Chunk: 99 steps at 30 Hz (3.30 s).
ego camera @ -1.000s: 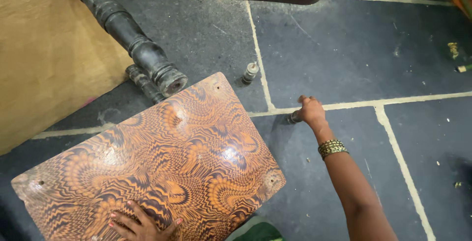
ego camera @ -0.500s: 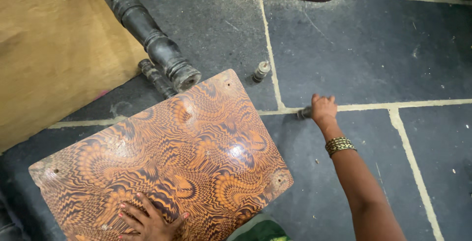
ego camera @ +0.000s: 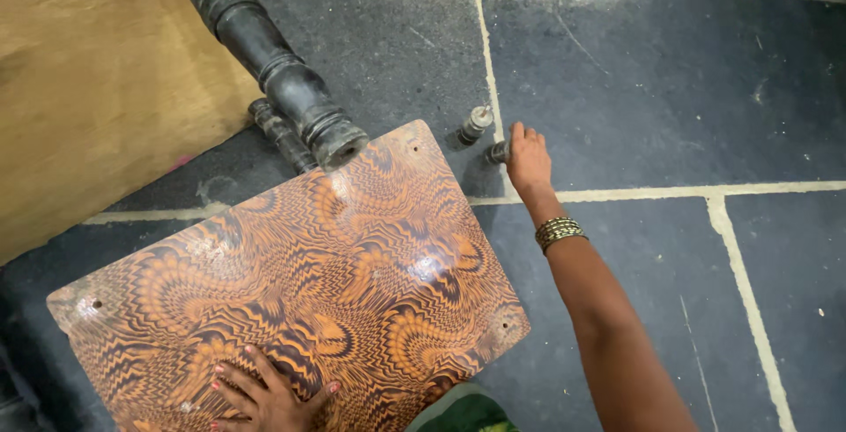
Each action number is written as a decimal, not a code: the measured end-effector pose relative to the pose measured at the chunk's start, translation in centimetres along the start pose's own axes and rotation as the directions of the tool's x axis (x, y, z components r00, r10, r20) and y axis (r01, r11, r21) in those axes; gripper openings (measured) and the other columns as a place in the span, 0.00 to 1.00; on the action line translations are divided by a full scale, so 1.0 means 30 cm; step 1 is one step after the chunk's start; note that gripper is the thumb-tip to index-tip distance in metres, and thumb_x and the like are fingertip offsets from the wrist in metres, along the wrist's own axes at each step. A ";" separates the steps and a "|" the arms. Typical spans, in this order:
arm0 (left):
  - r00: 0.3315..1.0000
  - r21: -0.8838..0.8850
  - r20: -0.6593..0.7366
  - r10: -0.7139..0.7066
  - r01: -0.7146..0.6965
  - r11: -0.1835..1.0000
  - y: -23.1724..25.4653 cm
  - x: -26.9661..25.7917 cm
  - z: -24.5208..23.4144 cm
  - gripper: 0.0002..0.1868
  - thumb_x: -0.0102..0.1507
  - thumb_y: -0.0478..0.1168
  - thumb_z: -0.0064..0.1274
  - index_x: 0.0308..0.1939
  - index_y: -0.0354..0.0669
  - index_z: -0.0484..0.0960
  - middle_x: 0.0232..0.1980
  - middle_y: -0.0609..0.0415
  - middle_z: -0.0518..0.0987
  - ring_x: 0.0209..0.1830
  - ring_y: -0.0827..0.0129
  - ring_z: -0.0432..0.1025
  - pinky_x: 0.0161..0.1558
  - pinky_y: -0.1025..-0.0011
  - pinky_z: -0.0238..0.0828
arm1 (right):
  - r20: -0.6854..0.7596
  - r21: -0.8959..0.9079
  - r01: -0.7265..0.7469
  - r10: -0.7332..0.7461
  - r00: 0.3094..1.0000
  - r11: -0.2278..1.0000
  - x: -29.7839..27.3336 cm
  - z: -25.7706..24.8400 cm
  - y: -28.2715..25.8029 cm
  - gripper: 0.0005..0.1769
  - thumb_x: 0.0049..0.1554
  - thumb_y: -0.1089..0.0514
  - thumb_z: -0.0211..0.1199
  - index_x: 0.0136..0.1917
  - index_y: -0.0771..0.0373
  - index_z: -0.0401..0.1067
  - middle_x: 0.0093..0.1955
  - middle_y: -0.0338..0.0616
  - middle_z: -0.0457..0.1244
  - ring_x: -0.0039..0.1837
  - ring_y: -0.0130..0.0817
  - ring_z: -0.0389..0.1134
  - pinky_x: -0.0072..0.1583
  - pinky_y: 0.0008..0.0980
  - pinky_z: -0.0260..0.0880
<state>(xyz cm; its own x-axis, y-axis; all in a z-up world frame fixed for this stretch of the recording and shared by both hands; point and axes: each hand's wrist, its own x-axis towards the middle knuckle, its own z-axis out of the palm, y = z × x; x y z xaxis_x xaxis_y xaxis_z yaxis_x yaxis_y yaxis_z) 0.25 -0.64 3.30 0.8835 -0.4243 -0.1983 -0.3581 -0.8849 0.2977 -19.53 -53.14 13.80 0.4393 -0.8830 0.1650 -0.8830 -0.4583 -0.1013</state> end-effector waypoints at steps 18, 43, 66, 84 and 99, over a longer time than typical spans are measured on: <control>0.996 -0.028 0.015 0.087 -0.086 0.996 -0.029 0.003 -0.015 0.88 0.25 0.84 0.54 0.81 0.56 0.31 0.80 0.27 0.26 0.80 0.34 0.22 0.62 0.14 0.26 | -0.142 0.109 -0.016 0.032 0.989 0.994 -0.027 -0.109 -0.045 0.38 0.53 0.73 0.59 0.75 0.61 0.56 0.68 0.58 0.57 0.66 0.58 0.62 0.63 0.50 0.67; 0.906 -0.230 -0.040 -0.421 0.401 0.886 -0.334 0.174 -0.098 0.90 0.30 0.83 0.59 0.81 0.45 0.29 0.83 0.32 0.27 0.84 0.39 0.21 0.67 0.23 0.15 | 0.317 0.697 -0.392 0.232 0.920 0.600 -0.440 0.314 -0.115 0.19 0.60 0.49 0.63 0.57 0.66 0.70 0.48 0.50 0.70 0.49 0.38 0.70 0.53 0.38 0.70; 0.959 -0.795 0.077 -0.271 0.223 0.564 -0.475 0.232 -0.147 0.34 0.54 0.54 0.75 0.34 0.26 0.72 0.30 0.50 0.73 0.23 0.71 0.61 0.25 0.68 0.58 | 0.435 0.847 -0.507 0.337 0.835 0.162 -0.552 0.153 0.073 0.05 0.60 0.63 0.62 0.46 0.68 0.72 0.40 0.46 0.68 0.40 0.33 0.69 0.44 0.35 0.72; 0.980 -0.741 0.093 0.175 -0.049 0.669 0.067 0.073 -0.272 0.36 0.44 0.46 0.76 0.51 0.32 0.79 0.39 0.48 0.86 0.34 0.67 0.78 0.39 0.68 0.75 | 0.454 0.829 -0.548 0.700 0.551 -0.106 -0.928 -0.115 0.618 0.12 0.63 0.53 0.59 0.49 0.65 0.74 0.36 0.42 0.60 0.32 0.36 0.58 0.31 0.39 0.55; 0.900 -0.619 0.286 0.330 -0.089 0.780 0.438 -0.075 -0.127 0.36 0.42 0.48 0.77 0.49 0.38 0.79 0.39 0.45 0.85 0.37 0.56 0.80 0.41 0.61 0.76 | 0.238 0.796 -0.605 0.933 0.271 -0.027 -1.160 -0.305 0.862 0.18 0.57 0.50 0.70 0.49 0.67 0.73 0.38 0.39 0.64 0.36 0.34 0.64 0.37 0.40 0.66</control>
<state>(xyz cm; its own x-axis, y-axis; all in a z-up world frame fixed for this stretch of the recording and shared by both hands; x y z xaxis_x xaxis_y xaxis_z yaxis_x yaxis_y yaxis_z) -5.30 -10.59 11.23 0.5904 -0.7286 -0.3473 -0.1712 -0.5335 0.8283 -59.18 -33.34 14.41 -0.6650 -0.6909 -0.2835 -0.1104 0.4664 -0.8777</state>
